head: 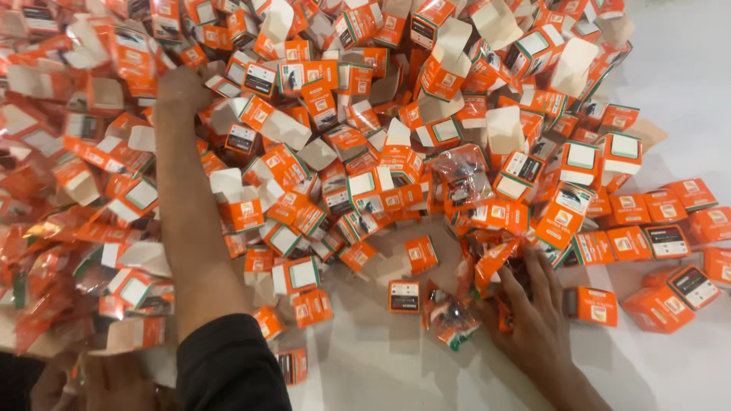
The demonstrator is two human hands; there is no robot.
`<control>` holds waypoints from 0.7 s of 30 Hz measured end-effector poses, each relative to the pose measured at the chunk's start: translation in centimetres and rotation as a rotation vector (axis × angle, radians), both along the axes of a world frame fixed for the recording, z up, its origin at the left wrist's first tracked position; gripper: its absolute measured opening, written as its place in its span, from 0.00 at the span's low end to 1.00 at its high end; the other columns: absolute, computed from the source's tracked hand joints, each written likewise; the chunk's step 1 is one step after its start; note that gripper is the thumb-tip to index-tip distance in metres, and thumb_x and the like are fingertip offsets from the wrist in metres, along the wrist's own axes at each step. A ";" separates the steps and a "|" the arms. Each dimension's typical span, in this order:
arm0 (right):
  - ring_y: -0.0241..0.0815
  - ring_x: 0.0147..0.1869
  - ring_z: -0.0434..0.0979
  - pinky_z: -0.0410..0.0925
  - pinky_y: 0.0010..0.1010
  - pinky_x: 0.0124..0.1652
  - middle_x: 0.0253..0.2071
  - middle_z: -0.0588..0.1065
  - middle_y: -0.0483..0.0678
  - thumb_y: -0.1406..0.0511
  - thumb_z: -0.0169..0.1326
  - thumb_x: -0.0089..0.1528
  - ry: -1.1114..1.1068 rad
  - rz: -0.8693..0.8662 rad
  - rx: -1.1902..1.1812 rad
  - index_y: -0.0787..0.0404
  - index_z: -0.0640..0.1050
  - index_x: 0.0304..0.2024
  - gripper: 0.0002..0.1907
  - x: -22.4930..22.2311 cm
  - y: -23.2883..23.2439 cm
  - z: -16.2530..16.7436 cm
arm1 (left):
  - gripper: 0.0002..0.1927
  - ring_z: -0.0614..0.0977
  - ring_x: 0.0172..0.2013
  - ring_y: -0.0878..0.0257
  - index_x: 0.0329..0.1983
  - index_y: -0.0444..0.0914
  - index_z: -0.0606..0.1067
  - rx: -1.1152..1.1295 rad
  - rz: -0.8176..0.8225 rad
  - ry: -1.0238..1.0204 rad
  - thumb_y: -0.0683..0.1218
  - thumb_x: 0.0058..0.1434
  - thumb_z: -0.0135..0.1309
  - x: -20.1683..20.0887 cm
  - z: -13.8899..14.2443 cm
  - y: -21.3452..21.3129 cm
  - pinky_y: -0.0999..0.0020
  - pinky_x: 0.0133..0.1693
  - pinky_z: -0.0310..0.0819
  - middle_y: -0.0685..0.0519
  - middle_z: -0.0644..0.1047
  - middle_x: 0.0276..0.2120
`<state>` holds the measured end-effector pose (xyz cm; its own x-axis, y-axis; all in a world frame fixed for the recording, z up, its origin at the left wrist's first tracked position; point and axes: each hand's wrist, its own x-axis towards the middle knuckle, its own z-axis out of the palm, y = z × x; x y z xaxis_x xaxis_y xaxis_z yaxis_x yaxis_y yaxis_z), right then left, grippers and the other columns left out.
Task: The person picks up flat or open small orange product boxes from a large pile on the table and folds their flaps closed by hand, pressing the sides together. Closed boxes are placed back onto the table, adding to the pile of finished boxes.
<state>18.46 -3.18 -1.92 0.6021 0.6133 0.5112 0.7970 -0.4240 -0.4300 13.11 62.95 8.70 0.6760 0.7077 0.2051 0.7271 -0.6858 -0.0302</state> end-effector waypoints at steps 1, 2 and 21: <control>0.68 0.76 0.58 0.60 0.56 0.67 0.72 0.60 0.64 0.57 0.68 0.49 0.008 -0.002 -0.001 0.59 0.71 0.60 0.38 0.1 0.0 -0.2 | 0.17 0.80 0.52 0.41 0.56 0.44 0.80 -0.009 0.048 0.058 0.52 0.67 0.53 0.8 -0.5 0.7 0.46 0.50 0.74 0.38 0.79 0.52; 0.68 0.76 0.58 0.60 0.55 0.67 0.73 0.60 0.64 0.57 0.67 0.49 0.020 -0.012 -0.003 0.60 0.71 0.60 0.38 0.2 0.0 -0.6 | 0.22 0.79 0.58 0.41 0.64 0.49 0.78 -0.044 0.101 0.097 0.54 0.68 0.52 1.2 -1.2 1.4 0.44 0.53 0.74 0.39 0.78 0.59; 0.61 0.74 0.69 0.63 0.48 0.69 0.63 0.71 0.62 0.65 0.59 0.58 -0.116 0.040 0.061 0.61 0.73 0.56 0.24 3.4 -2.1 -5.9 | 0.70 0.62 0.69 0.32 0.82 0.41 0.37 -0.073 -0.171 0.153 0.64 0.48 0.69 5.9 -5.4 8.9 0.41 0.66 0.58 0.33 0.47 0.77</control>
